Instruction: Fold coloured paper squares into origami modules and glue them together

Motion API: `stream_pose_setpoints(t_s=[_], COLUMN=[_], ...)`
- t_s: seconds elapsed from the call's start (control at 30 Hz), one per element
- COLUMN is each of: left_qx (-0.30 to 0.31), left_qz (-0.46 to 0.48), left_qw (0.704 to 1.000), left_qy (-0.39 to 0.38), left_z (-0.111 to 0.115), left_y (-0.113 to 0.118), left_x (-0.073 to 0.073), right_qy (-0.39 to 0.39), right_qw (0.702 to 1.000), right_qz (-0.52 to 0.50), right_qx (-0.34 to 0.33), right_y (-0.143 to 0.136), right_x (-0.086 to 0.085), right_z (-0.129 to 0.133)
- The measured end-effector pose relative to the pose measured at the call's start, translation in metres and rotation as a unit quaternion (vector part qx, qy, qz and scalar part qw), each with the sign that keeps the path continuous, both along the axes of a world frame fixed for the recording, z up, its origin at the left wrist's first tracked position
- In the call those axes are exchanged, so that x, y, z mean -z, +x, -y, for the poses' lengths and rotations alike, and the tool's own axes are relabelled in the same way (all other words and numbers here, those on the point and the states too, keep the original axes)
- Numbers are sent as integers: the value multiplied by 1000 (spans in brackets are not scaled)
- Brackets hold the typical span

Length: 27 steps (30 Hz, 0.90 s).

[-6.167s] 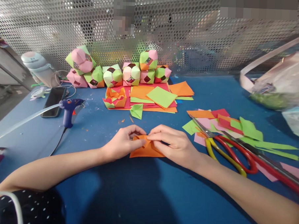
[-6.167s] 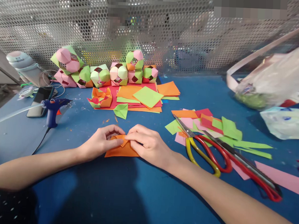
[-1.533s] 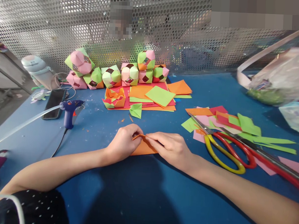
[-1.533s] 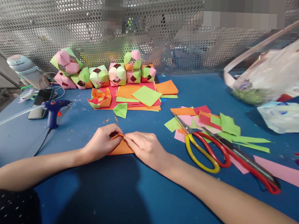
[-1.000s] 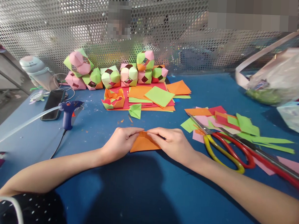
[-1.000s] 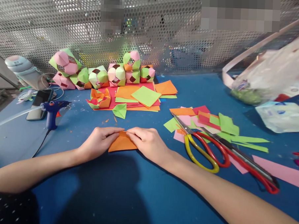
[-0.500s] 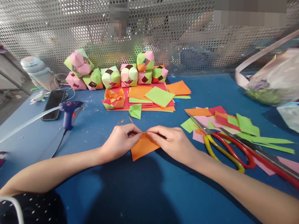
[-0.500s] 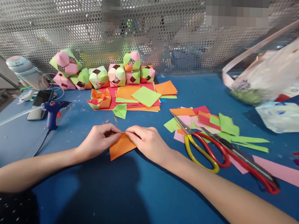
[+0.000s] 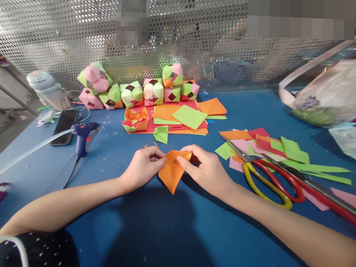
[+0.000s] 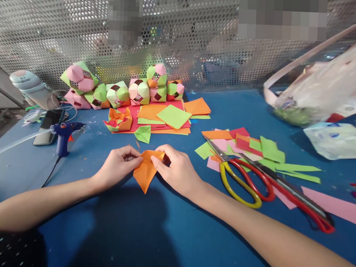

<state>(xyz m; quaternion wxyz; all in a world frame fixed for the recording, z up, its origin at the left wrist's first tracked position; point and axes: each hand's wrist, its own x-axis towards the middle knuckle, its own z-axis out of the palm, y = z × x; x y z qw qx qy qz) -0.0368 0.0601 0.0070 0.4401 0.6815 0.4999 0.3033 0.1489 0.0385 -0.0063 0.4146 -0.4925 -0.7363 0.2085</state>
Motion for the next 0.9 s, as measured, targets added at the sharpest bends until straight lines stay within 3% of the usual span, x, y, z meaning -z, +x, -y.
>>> stream_pose_setpoints(t_s=[0.23,0.43,0.57,0.9], left_qx=[9,39,54,43], left_qz=[24,-18,-3,21], left_qw=[999,999,998,996], left_qy=[-48,2,-8,-77], left_z=[2,10,12,7], left_y=[2,4,5,4], left_x=[3,2,1,-3], right_qy=[-5,-2,-18,-156], right_qw=[1000,997,995,984], right_qz=[-4,-24,-40,-68], right_qx=[-19,-70,-90,-53], right_y=[-2,-4,-6,-4], right_x=[-3,-6,-7,-12], right_z=[0,0,2,-1])
